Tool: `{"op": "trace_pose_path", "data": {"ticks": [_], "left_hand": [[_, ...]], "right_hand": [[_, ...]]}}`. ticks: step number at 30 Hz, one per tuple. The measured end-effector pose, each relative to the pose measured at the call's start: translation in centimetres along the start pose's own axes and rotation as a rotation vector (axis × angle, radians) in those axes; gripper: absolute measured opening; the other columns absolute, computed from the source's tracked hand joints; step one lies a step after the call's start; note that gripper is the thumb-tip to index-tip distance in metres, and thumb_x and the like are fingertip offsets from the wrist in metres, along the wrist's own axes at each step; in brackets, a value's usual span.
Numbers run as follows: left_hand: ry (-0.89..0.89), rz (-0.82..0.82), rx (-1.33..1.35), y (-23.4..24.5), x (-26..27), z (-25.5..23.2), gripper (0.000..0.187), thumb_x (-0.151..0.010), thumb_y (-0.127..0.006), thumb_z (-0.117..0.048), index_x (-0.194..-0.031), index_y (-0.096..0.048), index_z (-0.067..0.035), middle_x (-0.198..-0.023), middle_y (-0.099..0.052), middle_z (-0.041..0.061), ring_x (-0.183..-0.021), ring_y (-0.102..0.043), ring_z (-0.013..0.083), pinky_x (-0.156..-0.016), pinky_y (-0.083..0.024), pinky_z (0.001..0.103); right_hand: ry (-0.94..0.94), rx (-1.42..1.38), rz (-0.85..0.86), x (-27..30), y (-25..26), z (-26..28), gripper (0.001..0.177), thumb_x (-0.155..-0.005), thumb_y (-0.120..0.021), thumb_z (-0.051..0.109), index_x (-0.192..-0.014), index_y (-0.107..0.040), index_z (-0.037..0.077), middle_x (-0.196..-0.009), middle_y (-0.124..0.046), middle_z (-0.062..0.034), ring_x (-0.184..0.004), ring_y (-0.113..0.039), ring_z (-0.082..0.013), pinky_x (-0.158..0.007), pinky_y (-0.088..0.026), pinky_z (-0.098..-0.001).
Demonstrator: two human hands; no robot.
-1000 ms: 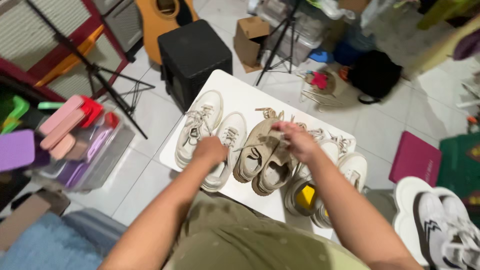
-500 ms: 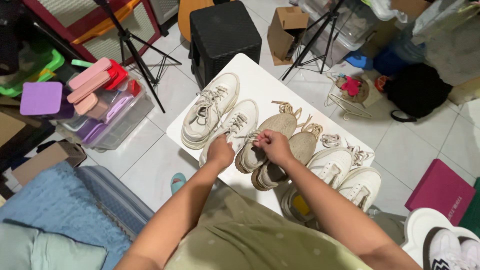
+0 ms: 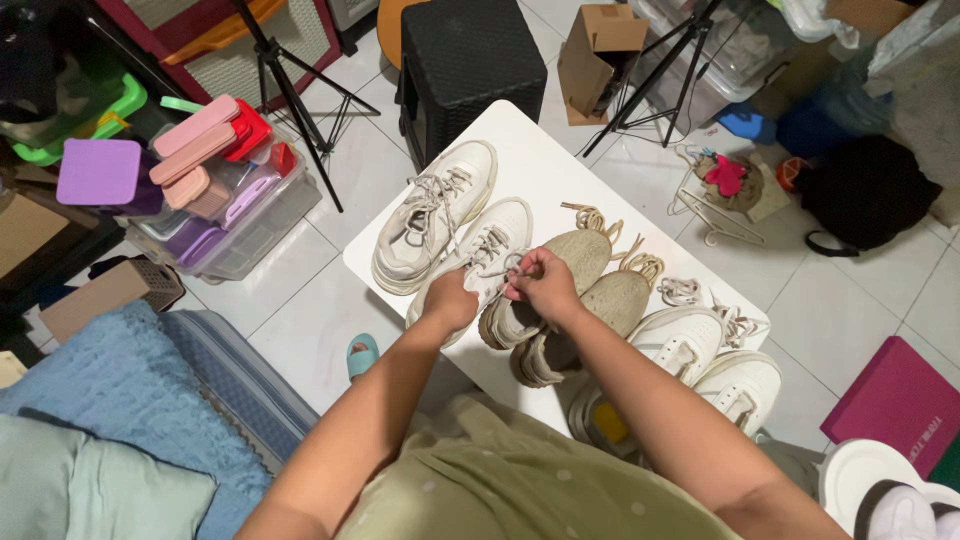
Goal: The person removes laces from several pairs of shoes on a white table and then re-laces them. They handle multiple white sneakers and a pair of beige slip-on shoes, threading laces through eyelets and tying knots.
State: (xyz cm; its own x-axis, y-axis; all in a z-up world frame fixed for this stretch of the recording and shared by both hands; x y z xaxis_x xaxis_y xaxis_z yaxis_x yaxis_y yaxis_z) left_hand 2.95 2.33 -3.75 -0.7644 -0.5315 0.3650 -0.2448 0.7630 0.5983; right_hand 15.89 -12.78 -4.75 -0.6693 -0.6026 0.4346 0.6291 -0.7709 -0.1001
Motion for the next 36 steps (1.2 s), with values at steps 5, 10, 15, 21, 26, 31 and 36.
{"op": "trace_pose_path", "data": {"ticks": [5,10,15,21,26,31,36], "left_hand": [[0.024,0.013,0.005,0.1,0.1,-0.2,0.048,-0.085,-0.07,-0.015,-0.132,-0.064,-0.009,-0.127,-0.066,0.021,-0.122,-0.059,0.0397,-0.102,-0.046,0.044],[0.049,0.032,0.026,0.2,0.1,-0.3,0.047,-0.085,-0.07,-0.014,-0.131,-0.066,-0.009,-0.127,-0.067,0.02,-0.123,-0.061,0.0385,-0.103,-0.047,0.042],[-0.005,0.01,0.0,0.2,0.1,0.0,0.05,-0.085,-0.071,-0.014,-0.134,-0.062,-0.007,-0.129,-0.065,0.022,-0.123,-0.058,0.0402,-0.103,-0.046,0.043],[-0.009,0.018,-0.03,0.4,0.2,-0.2,0.05,-0.085,-0.071,-0.015,-0.134,-0.062,-0.008,-0.128,-0.065,0.022,-0.123,-0.058,0.0407,-0.103,-0.046,0.043],[-0.002,0.029,-0.016,0.6,0.6,-0.5,0.049,-0.086,-0.071,-0.015,-0.133,-0.063,-0.008,-0.126,-0.067,0.022,-0.121,-0.06,0.0406,-0.102,-0.047,0.044],[0.012,0.041,0.022,1.0,0.9,-0.7,0.047,-0.085,-0.071,-0.015,-0.131,-0.064,-0.008,-0.123,-0.068,0.021,-0.12,-0.061,0.0396,-0.101,-0.047,0.044],[-0.015,0.027,0.045,1.0,1.0,-0.7,0.045,-0.085,-0.071,-0.015,-0.129,-0.065,-0.007,-0.123,-0.068,0.022,-0.119,-0.061,0.0397,-0.1,-0.047,0.043]], "right_hand": [[0.052,-0.055,-0.055,-0.1,-0.4,-0.1,0.021,-0.089,-0.063,-0.014,-0.097,-0.05,0.001,-0.091,-0.062,-0.0094,-0.084,-0.071,-0.0197,-0.076,-0.066,-0.0332],[0.048,-0.074,-0.111,-0.5,-0.3,-0.5,0.022,-0.087,-0.065,-0.013,-0.097,-0.052,0.001,-0.091,-0.062,-0.0086,-0.082,-0.071,-0.0182,-0.075,-0.066,-0.0321],[0.099,-0.033,-0.154,-0.6,-0.5,-0.7,0.02,-0.089,-0.066,-0.011,-0.097,-0.052,0.001,-0.09,-0.062,-0.0091,-0.079,-0.07,-0.0184,-0.07,-0.064,-0.0302],[0.097,-0.01,-0.177,-0.8,-0.6,-1.0,0.021,-0.088,-0.068,-0.01,-0.096,-0.053,0.001,-0.088,-0.061,-0.0065,-0.075,-0.07,-0.0155,-0.067,-0.064,-0.028],[0.179,0.069,-0.141,-0.4,-0.8,-1.8,0.024,-0.087,-0.074,-0.008,-0.096,-0.054,0.0,-0.083,-0.061,-0.0063,-0.07,-0.066,-0.0149,-0.063,-0.059,-0.028],[0.185,0.215,-0.084,0.0,-1.0,-1.7,0.027,-0.083,-0.079,-0.009,-0.097,-0.058,0.001,-0.085,-0.065,-0.0059,-0.073,-0.065,-0.0137,-0.066,-0.057,-0.0273],[0.136,0.004,-0.124,0.0,-1.1,-1.5,0.025,-0.083,-0.07,-0.013,-0.098,-0.055,0.001,-0.089,-0.064,-0.0079,-0.076,-0.071,-0.0161,-0.071,-0.064,-0.0304]]}}
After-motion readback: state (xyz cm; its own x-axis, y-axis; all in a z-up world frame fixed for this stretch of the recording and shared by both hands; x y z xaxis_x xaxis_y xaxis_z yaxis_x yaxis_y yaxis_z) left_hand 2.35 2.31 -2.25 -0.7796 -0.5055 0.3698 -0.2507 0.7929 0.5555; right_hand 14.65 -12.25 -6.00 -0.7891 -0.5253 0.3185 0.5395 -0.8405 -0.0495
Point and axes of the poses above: each hand's wrist, its own x-axis away from the middle knuckle, its own y-axis out of the back of the hand, z = x × y, the point moved 2 cm from there along -x, towards the middle knuckle
